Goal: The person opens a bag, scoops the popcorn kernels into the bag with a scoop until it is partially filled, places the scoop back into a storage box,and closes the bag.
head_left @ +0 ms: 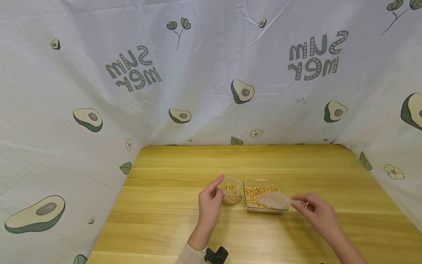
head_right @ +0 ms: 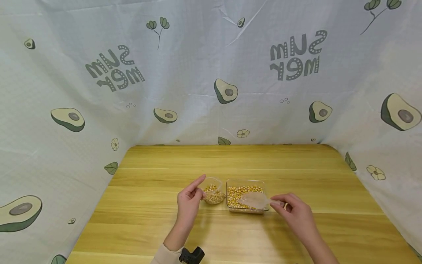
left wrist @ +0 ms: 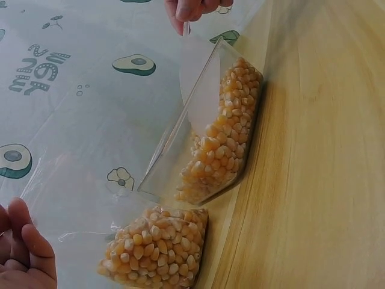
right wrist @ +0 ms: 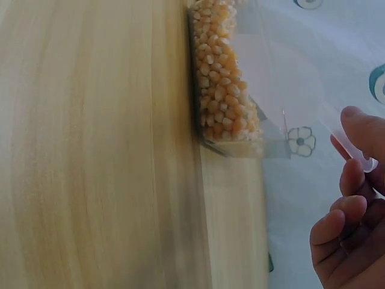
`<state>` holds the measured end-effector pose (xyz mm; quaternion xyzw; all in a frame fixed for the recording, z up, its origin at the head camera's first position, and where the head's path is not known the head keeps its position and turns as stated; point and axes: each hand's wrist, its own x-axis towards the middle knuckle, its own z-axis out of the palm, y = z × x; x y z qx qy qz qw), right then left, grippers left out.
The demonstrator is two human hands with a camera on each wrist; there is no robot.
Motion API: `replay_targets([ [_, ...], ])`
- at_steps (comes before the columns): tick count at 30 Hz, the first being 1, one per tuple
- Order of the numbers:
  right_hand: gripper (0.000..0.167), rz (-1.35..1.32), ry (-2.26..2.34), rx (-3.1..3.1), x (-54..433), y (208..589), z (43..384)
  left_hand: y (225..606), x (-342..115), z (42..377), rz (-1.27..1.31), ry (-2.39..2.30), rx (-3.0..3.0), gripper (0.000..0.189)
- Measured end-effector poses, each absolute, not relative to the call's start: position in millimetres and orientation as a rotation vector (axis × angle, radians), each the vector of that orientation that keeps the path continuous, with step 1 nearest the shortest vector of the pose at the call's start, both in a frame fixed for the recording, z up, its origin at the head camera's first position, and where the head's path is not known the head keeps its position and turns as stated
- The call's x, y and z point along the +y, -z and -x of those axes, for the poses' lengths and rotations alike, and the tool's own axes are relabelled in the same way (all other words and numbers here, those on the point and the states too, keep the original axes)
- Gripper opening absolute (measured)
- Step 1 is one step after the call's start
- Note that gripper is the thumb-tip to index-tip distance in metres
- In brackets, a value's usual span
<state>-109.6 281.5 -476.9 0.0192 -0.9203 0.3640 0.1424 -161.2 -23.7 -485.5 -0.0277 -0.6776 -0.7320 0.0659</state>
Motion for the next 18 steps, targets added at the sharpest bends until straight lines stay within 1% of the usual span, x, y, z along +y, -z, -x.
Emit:
replay_targets([
  [4,0.015,-0.052,-1.061,-2.672,278.0,476.7,112.1,486.1,-23.5,161.9,0.068,2.21,-2.05,0.045],
  [18,0.012,-0.025,-0.972,-2.684,258.9,488.4,118.6,485.9,-23.2,162.7,0.037,2.263,-2.023,0.043],
])
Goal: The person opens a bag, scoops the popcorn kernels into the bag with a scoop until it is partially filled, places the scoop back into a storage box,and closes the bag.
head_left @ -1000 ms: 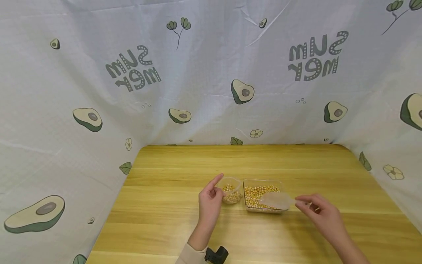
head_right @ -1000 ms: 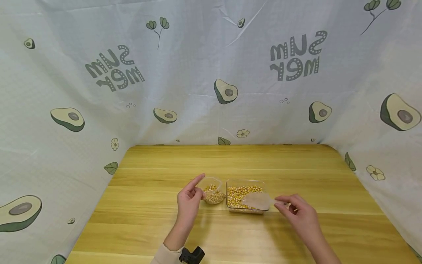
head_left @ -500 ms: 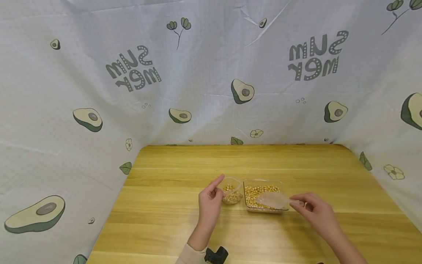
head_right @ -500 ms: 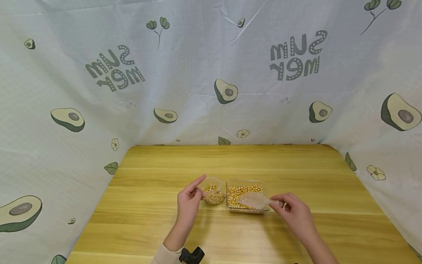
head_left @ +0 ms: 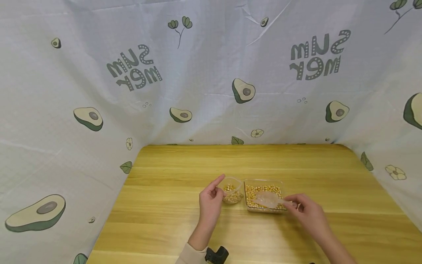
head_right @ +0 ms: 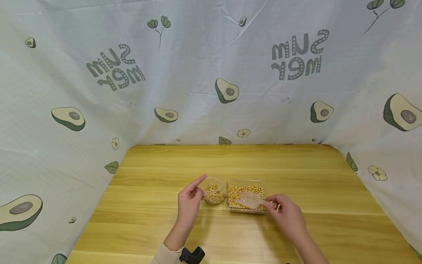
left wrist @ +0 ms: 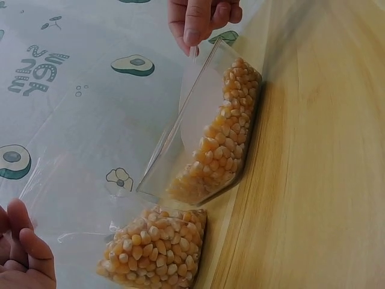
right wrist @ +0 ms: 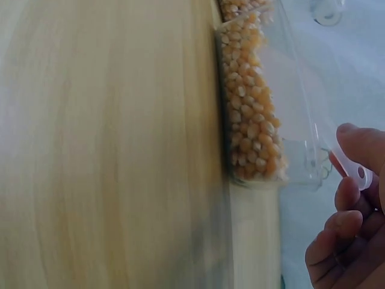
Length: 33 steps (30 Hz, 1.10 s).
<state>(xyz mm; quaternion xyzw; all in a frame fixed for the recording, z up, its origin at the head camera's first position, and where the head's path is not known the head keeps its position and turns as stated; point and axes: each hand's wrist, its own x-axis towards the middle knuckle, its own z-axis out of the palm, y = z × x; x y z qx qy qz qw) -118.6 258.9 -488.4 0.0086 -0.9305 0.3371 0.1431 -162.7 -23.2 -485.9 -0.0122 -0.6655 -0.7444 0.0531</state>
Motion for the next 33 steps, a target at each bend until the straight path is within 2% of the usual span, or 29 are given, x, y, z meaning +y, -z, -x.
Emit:
replay_targets([
  [22,0.036,0.045,-0.599,-2.827,253.0,491.1,125.5,485.1,-22.4,162.2,0.006,2.274,-2.002,0.044],
  [33,0.021,0.021,-0.783,-2.66,256.8,503.9,131.0,486.4,-21.7,161.2,0.009,2.281,-2.003,0.043],
])
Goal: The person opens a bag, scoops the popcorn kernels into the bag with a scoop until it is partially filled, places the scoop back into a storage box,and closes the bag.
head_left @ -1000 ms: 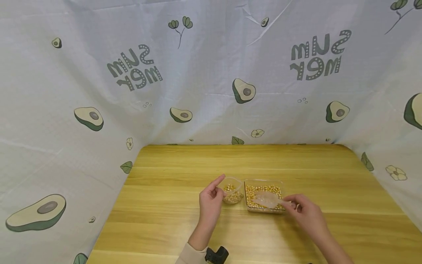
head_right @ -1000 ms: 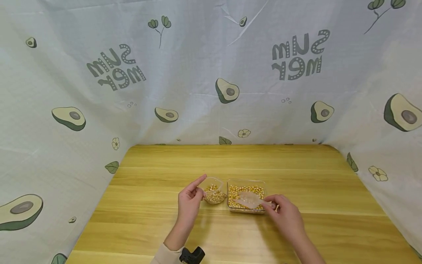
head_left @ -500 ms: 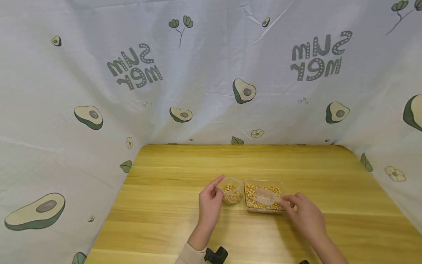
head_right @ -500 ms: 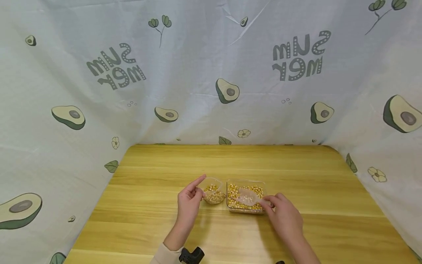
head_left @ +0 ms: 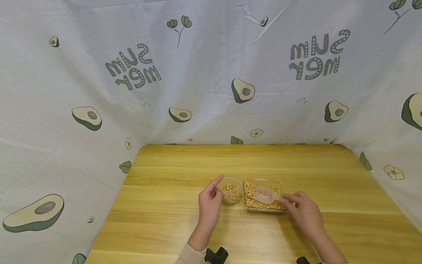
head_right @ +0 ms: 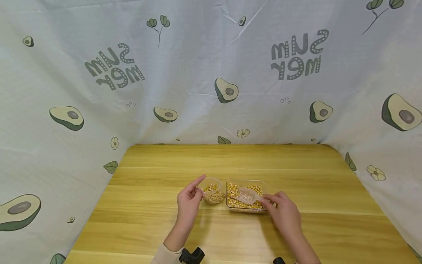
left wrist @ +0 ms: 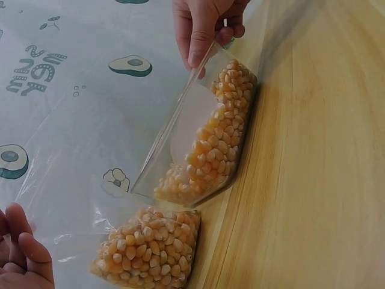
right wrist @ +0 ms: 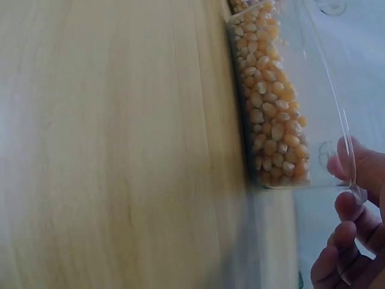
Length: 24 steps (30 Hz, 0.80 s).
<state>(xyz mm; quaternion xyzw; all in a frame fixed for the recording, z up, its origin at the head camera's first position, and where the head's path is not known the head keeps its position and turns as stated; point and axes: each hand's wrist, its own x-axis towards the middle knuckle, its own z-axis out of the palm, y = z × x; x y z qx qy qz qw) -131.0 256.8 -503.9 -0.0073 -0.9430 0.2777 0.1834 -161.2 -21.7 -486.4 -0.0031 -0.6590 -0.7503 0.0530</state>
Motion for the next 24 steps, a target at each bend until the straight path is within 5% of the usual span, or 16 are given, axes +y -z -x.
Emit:
replay_targets([
  [24,0.025,0.189,-1.114,-2.624,260.2,511.6,130.6,486.2,-23.8,162.0,0.01,2.263,-2.008,0.045],
])
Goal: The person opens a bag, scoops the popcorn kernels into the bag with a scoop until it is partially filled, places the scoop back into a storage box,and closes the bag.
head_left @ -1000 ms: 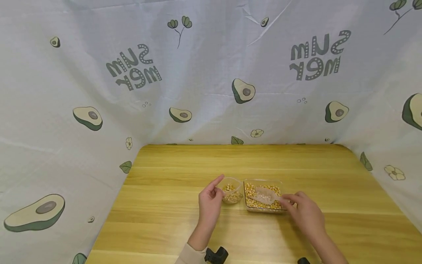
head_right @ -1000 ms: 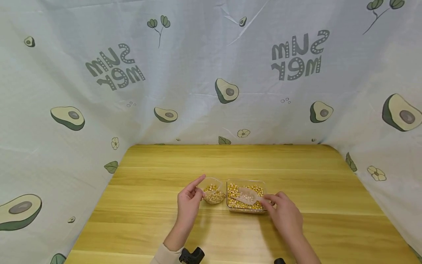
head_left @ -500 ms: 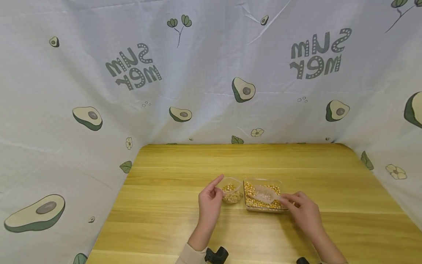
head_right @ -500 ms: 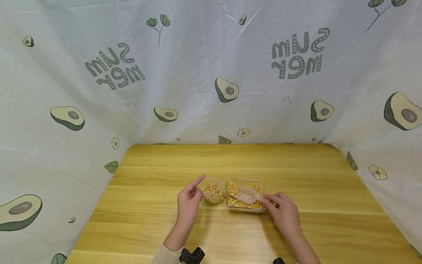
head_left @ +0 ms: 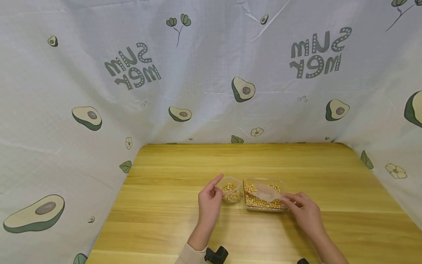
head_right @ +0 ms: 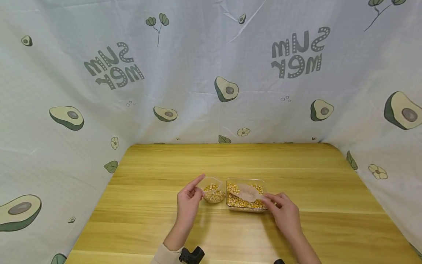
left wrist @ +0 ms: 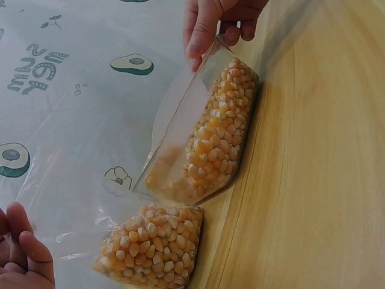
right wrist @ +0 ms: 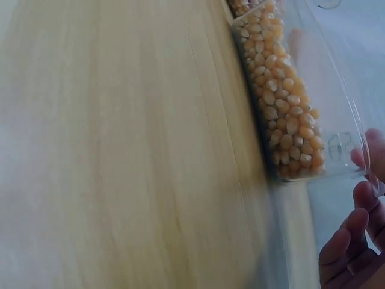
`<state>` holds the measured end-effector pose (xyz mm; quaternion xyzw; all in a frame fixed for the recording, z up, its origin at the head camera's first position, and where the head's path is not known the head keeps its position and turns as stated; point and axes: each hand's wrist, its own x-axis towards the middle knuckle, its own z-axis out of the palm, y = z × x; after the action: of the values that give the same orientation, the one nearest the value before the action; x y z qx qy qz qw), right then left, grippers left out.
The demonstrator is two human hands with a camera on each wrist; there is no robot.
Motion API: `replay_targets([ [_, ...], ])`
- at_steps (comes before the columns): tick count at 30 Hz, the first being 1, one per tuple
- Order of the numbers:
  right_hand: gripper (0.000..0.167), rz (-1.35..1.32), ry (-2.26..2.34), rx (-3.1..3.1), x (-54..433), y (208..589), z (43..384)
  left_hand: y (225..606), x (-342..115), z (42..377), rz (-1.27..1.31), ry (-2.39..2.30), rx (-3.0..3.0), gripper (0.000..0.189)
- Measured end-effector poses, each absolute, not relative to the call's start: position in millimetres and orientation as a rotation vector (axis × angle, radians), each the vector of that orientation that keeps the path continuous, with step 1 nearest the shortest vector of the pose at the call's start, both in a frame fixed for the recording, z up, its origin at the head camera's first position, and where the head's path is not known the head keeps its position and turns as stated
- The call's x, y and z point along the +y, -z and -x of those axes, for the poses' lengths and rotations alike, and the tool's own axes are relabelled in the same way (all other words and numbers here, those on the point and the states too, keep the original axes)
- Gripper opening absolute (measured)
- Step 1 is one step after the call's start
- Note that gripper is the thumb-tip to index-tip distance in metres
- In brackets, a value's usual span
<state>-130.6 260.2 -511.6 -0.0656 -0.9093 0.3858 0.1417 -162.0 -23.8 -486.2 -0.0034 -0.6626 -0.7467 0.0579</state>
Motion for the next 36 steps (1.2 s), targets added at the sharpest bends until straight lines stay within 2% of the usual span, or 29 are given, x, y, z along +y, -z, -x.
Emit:
replay_targets([
  [15,0.028,0.249,-1.193,-2.576,265.1,510.3,124.7,486.3,-22.4,163.0,0.03,2.247,-2.016,0.046],
  [36,0.022,0.215,-1.195,-2.481,264.6,506.2,121.0,485.5,-20.9,160.7,0.02,2.248,-2.012,0.047],
])
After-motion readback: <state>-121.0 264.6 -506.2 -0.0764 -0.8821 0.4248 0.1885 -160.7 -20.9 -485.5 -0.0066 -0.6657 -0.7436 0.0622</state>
